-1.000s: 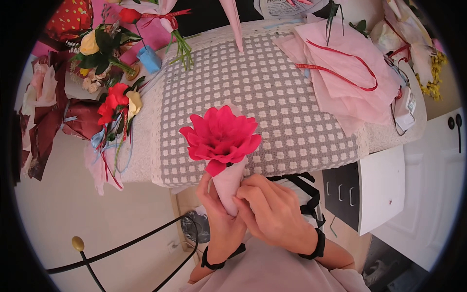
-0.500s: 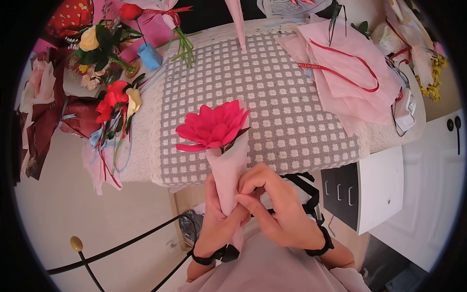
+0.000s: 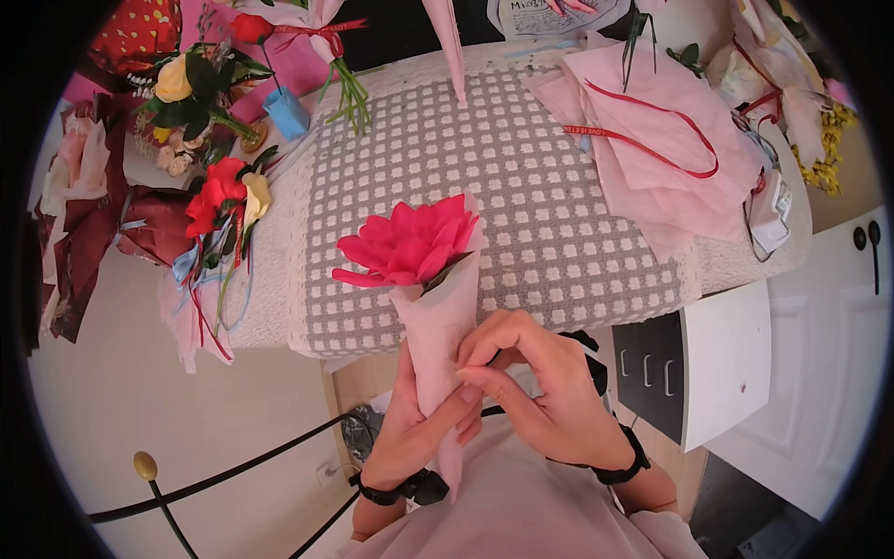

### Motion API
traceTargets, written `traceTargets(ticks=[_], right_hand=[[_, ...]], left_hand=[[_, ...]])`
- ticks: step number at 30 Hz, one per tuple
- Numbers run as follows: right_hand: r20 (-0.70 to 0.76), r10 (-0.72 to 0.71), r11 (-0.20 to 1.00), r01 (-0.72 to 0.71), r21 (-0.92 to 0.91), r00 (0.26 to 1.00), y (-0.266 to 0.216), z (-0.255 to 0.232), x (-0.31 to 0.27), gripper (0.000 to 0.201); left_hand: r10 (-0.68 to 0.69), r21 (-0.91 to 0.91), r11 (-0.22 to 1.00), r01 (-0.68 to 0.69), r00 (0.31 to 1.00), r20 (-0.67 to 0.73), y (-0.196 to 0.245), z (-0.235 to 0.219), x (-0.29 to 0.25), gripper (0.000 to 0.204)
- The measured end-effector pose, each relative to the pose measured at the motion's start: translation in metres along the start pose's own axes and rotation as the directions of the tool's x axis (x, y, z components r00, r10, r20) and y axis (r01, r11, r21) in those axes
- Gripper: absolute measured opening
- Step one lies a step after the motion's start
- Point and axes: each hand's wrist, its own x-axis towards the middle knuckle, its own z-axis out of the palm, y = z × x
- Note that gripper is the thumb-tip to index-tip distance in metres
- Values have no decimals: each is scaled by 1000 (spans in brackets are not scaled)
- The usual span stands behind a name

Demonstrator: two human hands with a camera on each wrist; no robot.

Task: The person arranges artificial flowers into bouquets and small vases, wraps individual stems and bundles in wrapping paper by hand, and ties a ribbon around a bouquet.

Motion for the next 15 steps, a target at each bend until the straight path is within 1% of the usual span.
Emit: traceTargets(ticks=[1, 5, 7, 11, 13, 15], right_hand=[[-10, 32, 999, -31, 32, 999, -1, -1, -1, 12], [-28, 39, 998, -38, 51, 999, 0, -6, -3, 12], [-40, 51, 989, -45, 139, 998, -1, -8, -3, 11], [-27, 58, 991, -54, 122, 998, -3, -13, -4, 10], [-29, 57, 994, -54, 100, 998, -4, -15, -3, 9], [-31, 73, 991, -69, 112, 997, -4, -15, -3, 9]], left_hand=[[-1, -10, 1000, 1, 1000, 23, 0, 0, 0, 51], [4, 17, 1000, -4, 1000, 25, 4, 3, 0, 52], [-22, 20, 1000, 21, 999, 46, 4, 5, 0, 55], [-15, 6, 1000, 14, 998, 56, -1, 5, 1, 56], [-47, 2, 999, 47, 997, 53, 1, 6, 1, 57], [-48, -9, 999, 49, 997, 60, 1, 6, 1, 57]])
